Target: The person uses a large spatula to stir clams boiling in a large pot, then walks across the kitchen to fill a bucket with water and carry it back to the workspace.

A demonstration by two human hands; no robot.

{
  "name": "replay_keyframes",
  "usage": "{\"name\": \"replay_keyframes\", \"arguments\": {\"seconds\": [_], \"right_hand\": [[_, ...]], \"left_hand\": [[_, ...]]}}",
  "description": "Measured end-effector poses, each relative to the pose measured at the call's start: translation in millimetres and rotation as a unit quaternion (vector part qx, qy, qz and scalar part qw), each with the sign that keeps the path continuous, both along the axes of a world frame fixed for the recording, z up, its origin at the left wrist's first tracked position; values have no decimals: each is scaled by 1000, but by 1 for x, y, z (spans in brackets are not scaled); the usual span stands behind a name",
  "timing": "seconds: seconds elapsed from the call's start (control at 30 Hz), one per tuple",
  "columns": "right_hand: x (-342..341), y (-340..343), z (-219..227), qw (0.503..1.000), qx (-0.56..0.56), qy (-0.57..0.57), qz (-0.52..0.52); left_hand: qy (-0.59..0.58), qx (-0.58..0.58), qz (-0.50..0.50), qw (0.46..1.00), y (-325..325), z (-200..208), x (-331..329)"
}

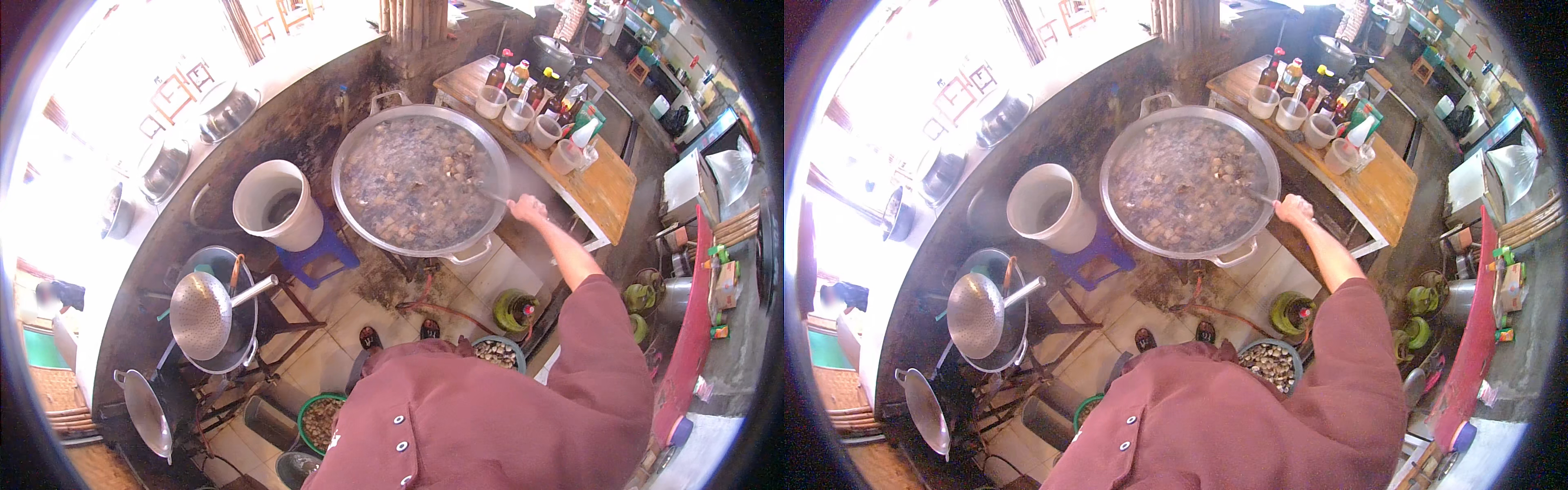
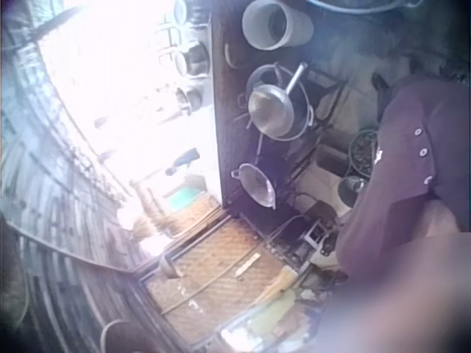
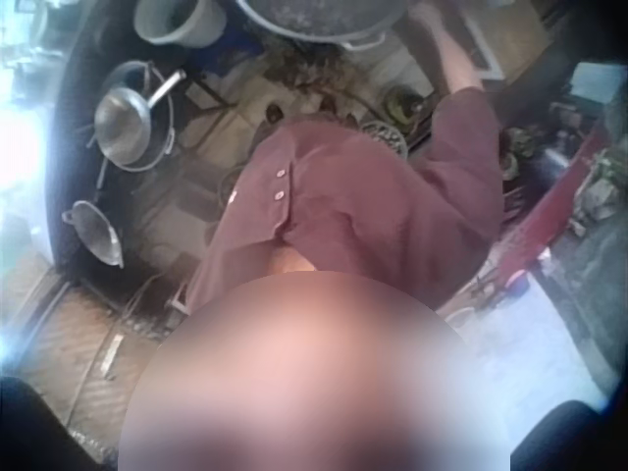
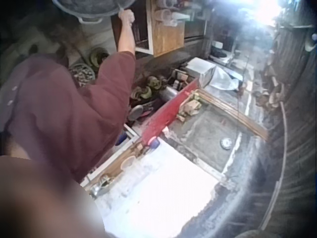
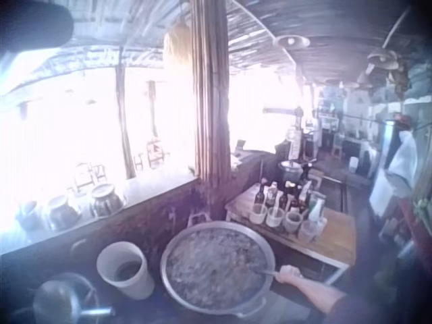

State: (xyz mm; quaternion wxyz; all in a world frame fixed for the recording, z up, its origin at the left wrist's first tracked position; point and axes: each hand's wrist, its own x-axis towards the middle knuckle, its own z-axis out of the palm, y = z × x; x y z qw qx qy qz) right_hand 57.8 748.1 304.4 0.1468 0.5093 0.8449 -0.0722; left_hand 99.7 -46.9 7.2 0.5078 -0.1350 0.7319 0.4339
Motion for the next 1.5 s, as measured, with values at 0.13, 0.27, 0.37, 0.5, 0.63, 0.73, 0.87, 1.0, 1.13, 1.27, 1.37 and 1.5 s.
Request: {"name": "replay_keyframes", "arguments": {"seconds": [0.13,0.27,0.37,0.5,0.63,0.73,0.87,1.0,1.13,1.27,1.37,1.5], "right_hand": [[20,-6,-17,999,-16,29,-12],[41,-13,-24,996,-50,62,-38],[61,-18,-32,990,-80,84,-85],[87,-35,-52,972,-141,128,-136],[98,-47,-61,961,-153,178,-149],[95,-47,-52,956,-158,203,-138],[84,-45,-28,971,-110,180,-115],[68,-53,-3,984,4,173,-49],[62,-56,28,982,107,147,51],[80,-56,59,968,176,142,110],[102,-53,79,960,217,136,115],[115,-38,97,964,212,156,47]], "left_hand": [[5,3,-4,1000,11,0,-8],[-3,9,6,1000,18,-7,-11],[-3,12,3,1000,21,-13,-11],[-4,17,-10,1000,22,-20,-11],[-7,18,-9,1000,22,-21,-22],[-20,19,21,999,26,-17,-37],[-46,22,89,995,36,-7,-56],[-47,31,120,991,37,-7,-60],[-34,44,90,994,25,-27,-47],[119,73,-157,978,6,-51,-26],[29,39,-56,997,-4,-59,-8],[-11,25,-21,999,-8,-58,0]]}}
